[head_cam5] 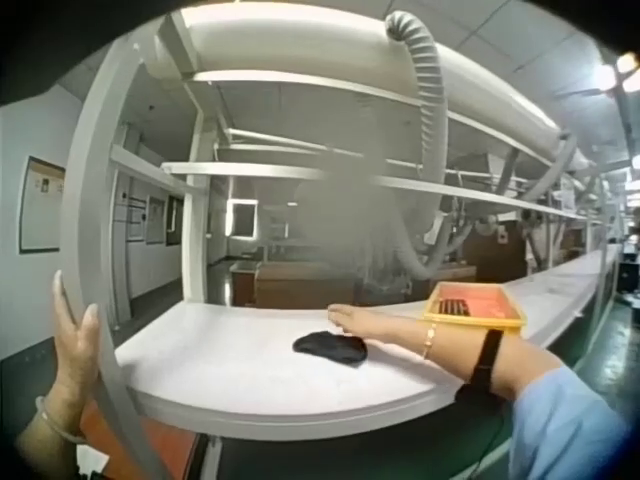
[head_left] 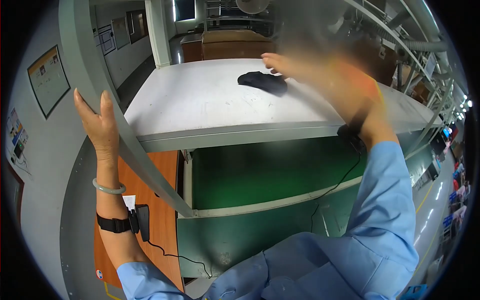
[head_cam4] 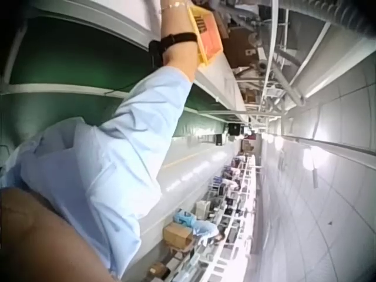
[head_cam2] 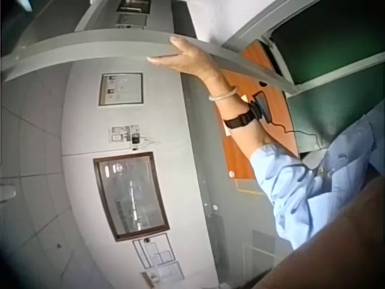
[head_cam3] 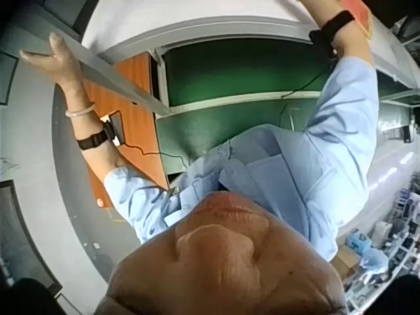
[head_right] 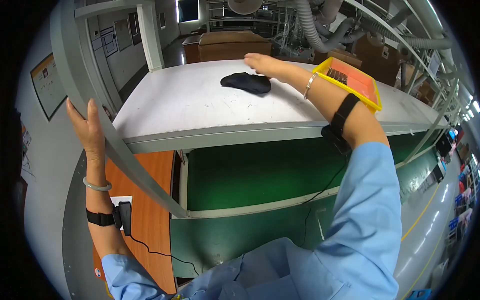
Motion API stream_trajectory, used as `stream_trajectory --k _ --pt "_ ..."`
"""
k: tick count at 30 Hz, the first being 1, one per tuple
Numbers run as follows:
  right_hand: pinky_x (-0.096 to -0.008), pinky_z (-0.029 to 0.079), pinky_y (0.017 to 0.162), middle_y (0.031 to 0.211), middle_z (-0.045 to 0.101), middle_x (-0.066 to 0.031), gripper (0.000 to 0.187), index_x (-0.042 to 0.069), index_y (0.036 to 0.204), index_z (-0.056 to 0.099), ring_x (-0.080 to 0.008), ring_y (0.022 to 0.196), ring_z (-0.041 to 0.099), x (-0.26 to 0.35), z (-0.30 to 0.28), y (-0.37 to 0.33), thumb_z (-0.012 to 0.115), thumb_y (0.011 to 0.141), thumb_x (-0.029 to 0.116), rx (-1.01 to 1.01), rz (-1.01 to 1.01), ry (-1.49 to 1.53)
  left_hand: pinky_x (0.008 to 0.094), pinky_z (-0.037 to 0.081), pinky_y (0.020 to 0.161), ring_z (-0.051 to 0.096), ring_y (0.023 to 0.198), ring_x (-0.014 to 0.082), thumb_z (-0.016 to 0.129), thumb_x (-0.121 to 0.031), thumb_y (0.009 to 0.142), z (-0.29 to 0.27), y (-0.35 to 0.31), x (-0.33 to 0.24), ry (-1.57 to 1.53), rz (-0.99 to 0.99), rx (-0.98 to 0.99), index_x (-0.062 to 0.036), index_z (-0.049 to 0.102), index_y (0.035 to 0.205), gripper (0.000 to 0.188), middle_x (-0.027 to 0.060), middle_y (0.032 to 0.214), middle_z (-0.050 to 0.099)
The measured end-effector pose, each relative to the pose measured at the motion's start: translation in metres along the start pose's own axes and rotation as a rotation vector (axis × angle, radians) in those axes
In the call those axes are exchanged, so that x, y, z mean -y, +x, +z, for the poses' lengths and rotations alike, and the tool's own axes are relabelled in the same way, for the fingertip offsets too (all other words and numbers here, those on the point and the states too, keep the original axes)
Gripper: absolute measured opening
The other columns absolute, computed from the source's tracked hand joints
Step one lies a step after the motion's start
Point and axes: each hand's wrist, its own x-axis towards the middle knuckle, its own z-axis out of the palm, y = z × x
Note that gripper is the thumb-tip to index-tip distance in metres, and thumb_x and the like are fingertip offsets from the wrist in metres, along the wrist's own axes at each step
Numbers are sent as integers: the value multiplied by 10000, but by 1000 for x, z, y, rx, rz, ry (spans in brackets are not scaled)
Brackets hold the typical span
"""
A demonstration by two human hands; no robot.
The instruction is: The person wipes down a long white shelf with a cloth, moving a yellow tray aside to reach the surface underneath. After walking to another section of the shelf, they wipe the surface again with the cloth before folding it.
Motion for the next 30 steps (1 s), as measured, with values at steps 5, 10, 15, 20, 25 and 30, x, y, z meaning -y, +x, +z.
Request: stream_trajectory --k 5,10,15,20,25,30 --pt "-321 349 957 1184 499 -117 419 97 1219 504 -246 1136 450 -7 27 3 423 892 346 104 -160 -528 342 299 985 401 1165 286 544 -333 850 3 0 -8 -44 -49 36 57 296 1282 633 195 1249 406" --pt "-342 372 927 1058 527 -125 356 70 1135 571 -278 1038 485 13 69 -14 505 851 275 -99 -388 -536 335 307 977 410 1156 274 538 -327 855 7 0 -4 -18 11 12 49 314 1273 605 178 1237 415" --pt "-326 394 903 1028 538 -110 314 86 1118 584 -262 1004 503 60 65 -41 535 837 217 110 -612 -289 332 309 976 411 1156 260 528 -314 862 0 -1 -4 -1 16 -2 43 321 1273 582 166 1244 412" --pt "-339 427 875 1054 551 -145 354 87 1140 569 -238 1025 519 -6 -56 -7 535 819 232 -52 162 -423 328 308 976 409 1158 253 525 -303 869 7 -2 -8 -24 -1 1 46 324 1273 571 163 1249 409" --pt "-370 440 875 1184 505 -233 452 4 1200 497 -317 1053 533 -72 -15 -11 462 773 148 -85 367 -837 321 309 974 408 1154 239 534 -275 872 3 -7 -9 -36 18 -7 53 322 1274 561 160 1245 409" --pt "-410 378 944 1234 467 -179 478 92 1235 489 -319 1142 451 -50 18 -29 448 759 68 -118 -4 -655 316 304 974 409 1144 232 542 -255 870 11 0 -9 -90 -15 -6 59 316 1277 562 157 1235 414"
